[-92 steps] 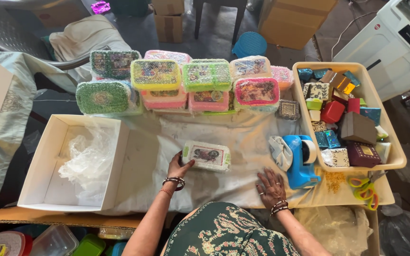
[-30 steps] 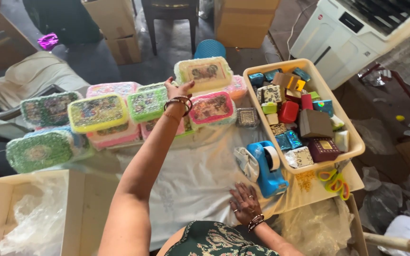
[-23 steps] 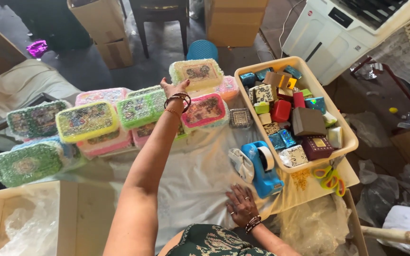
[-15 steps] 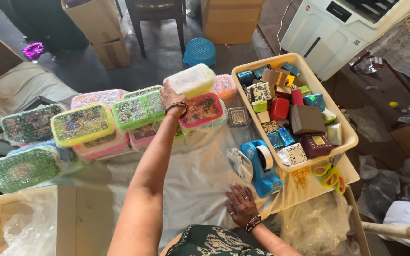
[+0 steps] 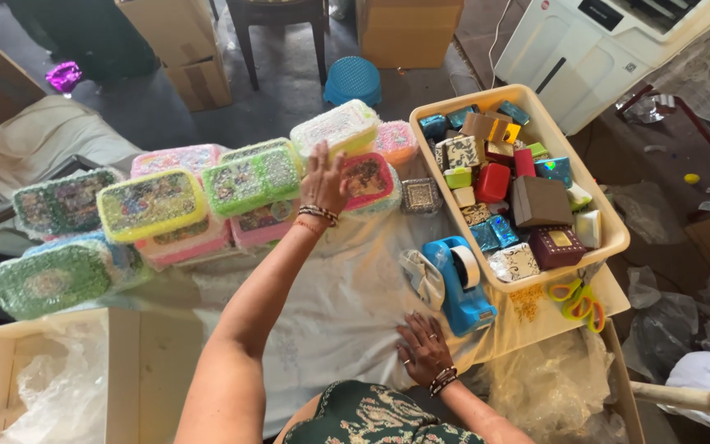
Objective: The person wipes a small brown container with a white cloth and then wraps it in bubble wrap. They handle several colorful containers stacked on the table and place the wrapped item on the table.
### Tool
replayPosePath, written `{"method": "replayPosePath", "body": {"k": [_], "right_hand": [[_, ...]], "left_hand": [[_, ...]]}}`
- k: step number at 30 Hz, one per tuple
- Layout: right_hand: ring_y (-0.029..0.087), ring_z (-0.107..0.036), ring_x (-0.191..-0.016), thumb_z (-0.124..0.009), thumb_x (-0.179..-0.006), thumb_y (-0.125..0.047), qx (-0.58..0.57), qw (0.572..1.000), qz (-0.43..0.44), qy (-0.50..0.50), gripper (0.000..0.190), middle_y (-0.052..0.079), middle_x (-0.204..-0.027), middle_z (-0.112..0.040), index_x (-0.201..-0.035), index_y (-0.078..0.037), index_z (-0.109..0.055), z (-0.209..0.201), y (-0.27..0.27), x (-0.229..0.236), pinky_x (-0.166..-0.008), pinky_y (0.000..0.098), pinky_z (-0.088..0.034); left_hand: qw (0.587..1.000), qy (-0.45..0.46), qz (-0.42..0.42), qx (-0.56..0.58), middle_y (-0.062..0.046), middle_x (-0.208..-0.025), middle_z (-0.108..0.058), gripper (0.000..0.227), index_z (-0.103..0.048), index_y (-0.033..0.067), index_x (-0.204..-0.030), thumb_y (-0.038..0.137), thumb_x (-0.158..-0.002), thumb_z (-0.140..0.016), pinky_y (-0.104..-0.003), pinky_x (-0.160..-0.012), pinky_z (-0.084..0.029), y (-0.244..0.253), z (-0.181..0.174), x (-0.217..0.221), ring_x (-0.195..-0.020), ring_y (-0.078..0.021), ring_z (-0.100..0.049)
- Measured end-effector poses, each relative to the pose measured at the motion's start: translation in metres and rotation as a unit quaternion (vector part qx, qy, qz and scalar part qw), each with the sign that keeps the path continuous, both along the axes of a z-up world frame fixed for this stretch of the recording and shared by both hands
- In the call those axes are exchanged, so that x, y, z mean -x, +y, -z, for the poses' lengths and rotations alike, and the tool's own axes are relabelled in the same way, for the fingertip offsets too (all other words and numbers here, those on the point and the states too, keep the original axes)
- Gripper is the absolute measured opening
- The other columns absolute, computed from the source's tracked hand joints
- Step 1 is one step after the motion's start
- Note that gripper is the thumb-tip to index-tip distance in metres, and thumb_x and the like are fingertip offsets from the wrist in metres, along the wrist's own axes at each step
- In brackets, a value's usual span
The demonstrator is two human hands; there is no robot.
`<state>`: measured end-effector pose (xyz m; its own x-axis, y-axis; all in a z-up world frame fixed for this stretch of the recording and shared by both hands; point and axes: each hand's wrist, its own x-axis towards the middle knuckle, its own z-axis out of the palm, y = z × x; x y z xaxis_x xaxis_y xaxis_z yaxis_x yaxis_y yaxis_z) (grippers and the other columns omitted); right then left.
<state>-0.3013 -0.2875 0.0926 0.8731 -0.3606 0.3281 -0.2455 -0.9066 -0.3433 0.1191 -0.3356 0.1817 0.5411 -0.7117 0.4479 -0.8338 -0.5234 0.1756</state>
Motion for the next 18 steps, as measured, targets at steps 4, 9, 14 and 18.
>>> {"method": "replayPosePath", "body": {"k": [4,9,14,18], "right_hand": [[0.035,-0.046,-0.139,-0.069,-0.085,-0.023,-0.004,1.0,-0.004,0.011,0.043,0.014,-0.144,-0.055,-0.126,-0.012,-0.064,-0.001,-0.003,-0.002,-0.118,0.0558,-0.027],[0.035,-0.046,-0.139,-0.069,-0.084,-0.023,0.002,1.0,-0.002,0.015,0.045,0.015,-0.145,-0.054,-0.127,-0.012,-0.064,-0.002,-0.004,-0.004,-0.117,0.0558,-0.027],[0.035,-0.045,-0.139,-0.069,-0.085,-0.025,0.011,1.0,-0.001,0.015,0.042,0.014,-0.144,-0.054,-0.124,-0.013,-0.064,0.004,-0.006,-0.004,-0.117,0.0554,-0.027],[0.034,-0.046,-0.14,-0.069,-0.086,-0.024,0.017,1.0,-0.003,0.014,0.041,0.013,-0.144,-0.055,-0.125,-0.013,-0.065,0.003,-0.003,-0.004,-0.118,0.0548,-0.028]], "left_hand": [[0.985,-0.096,0.144,0.005,-0.023,-0.148,-0.049,0.047,-0.061,0.0093,-0.131,0.031,-0.09,-0.072,-0.044,-0.114,-0.043,0.049,-0.009,0.042,-0.142,-0.0386,-0.041],[0.93,0.112,0.334,-0.099,-0.013,-0.145,-0.055,0.042,-0.063,0.016,-0.128,0.029,-0.09,-0.071,-0.046,-0.112,-0.045,0.138,0.075,0.085,-0.139,-0.033,-0.05],[0.922,0.178,0.224,-0.261,-0.016,-0.165,-0.024,0.079,-0.039,0.0259,-0.151,0.054,-0.084,-0.07,-0.066,-0.117,-0.014,0.234,0.072,0.133,-0.151,-0.0344,-0.017],[0.942,0.18,0.145,-0.245,-0.01,-0.167,-0.017,0.081,-0.029,0.031,-0.157,0.064,-0.088,-0.058,-0.065,-0.12,-0.005,0.274,0.109,0.16,-0.155,-0.0315,-0.008]]}}
